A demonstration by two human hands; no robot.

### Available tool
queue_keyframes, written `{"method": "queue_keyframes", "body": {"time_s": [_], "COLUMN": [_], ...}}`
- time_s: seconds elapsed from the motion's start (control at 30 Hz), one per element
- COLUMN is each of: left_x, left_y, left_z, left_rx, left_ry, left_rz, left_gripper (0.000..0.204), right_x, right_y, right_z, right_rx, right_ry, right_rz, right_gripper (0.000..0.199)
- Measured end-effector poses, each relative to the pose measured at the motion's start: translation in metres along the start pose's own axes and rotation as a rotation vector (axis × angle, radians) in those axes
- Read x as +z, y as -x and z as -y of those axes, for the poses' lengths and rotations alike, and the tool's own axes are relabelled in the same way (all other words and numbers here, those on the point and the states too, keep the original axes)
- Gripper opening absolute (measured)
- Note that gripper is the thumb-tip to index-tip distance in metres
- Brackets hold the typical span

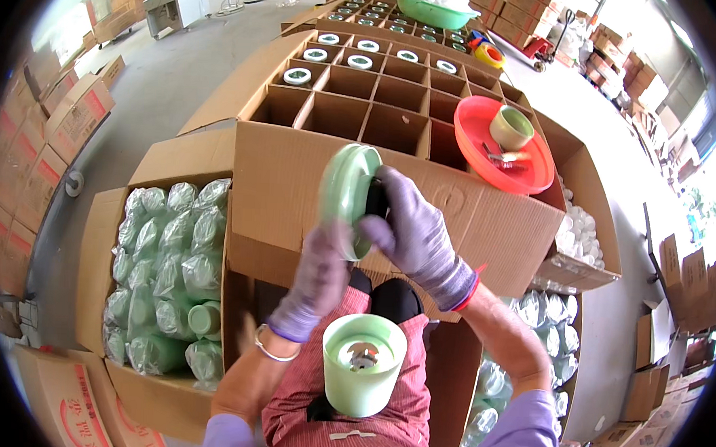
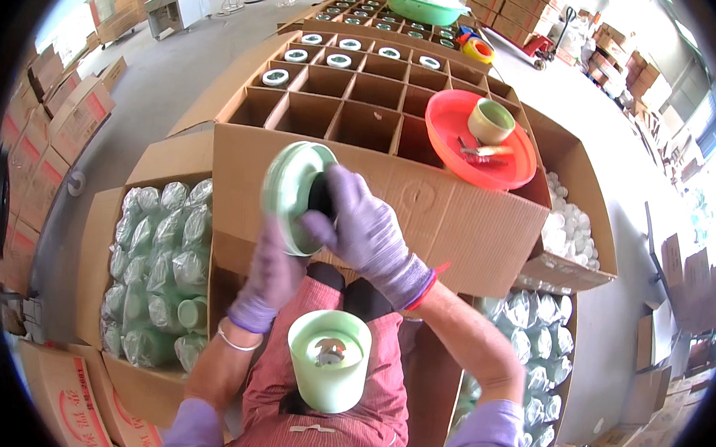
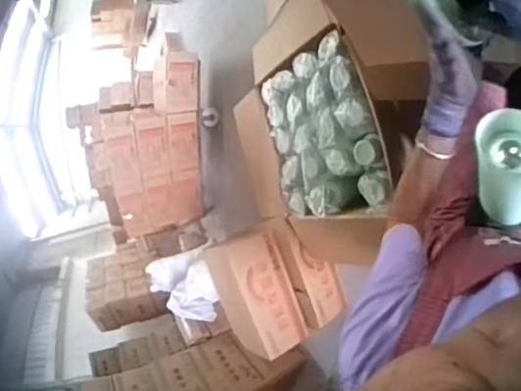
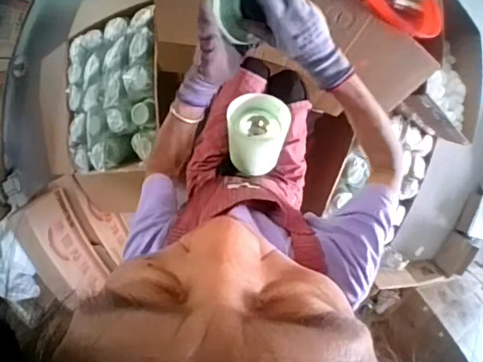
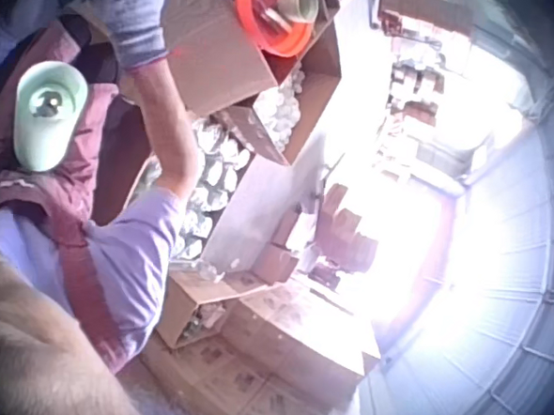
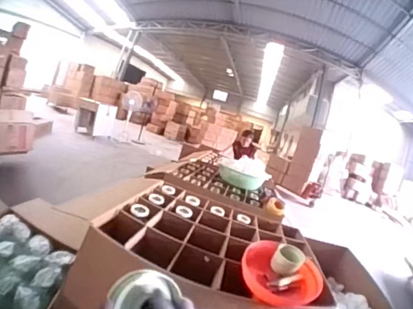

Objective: The person assembles light green thermos bottles by inserting a small cup into the opening, screwing on the lid, and sealing the unit with a plastic bag. The person then places the wrapped thermos into a cardboard box.

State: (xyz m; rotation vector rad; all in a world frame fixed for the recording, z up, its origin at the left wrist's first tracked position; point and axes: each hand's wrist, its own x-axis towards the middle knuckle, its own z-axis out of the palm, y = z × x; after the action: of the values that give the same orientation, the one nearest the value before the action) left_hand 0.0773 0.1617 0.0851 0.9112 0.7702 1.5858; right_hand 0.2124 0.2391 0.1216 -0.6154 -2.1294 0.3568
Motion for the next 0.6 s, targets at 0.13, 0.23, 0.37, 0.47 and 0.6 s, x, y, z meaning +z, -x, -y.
{"method": "queue_keyframes", "body": {"time_s": [0.13, 0.23, 0.37, 0.47, 0.6], "left_x": [0.002, -0.009, -0.023, -0.011, 0.017], "left_y": [0.006, 0.017, 0.049, 0.057, 0.069], "left_z": [-0.006, 0.000, 0.025, 0.031, 0.020], "left_rx": [0.894, 0.773, -0.111, 0.181, 0.106], "left_ry": [-1.162, -1.028, -0.094, -0.516, -0.468], "left_rz": [0.278, 0.472, 0.115, 0.158, 0.069], "left_gripper": [0.070, 0.064, 0.055, 0.055, 0.060], "right_x": [-0.010, -0.016, -0.016, -0.012, -0.009], "right_y": [0.066, 0.088, 0.090, 0.097, 0.098], "right_z": [-0.023, -0.037, -0.002, 0.009, 0.031], "right_rx": [0.201, 0.275, 0.338, -0.131, 0.447], "right_ry": [-0.659, -0.819, -0.374, 0.290, -0.324], "right_rz": [0.200, 0.514, 0.110, 0.238, 0.086], "right_gripper": [0.056, 0.064, 0.061, 0.082, 0.047]}}
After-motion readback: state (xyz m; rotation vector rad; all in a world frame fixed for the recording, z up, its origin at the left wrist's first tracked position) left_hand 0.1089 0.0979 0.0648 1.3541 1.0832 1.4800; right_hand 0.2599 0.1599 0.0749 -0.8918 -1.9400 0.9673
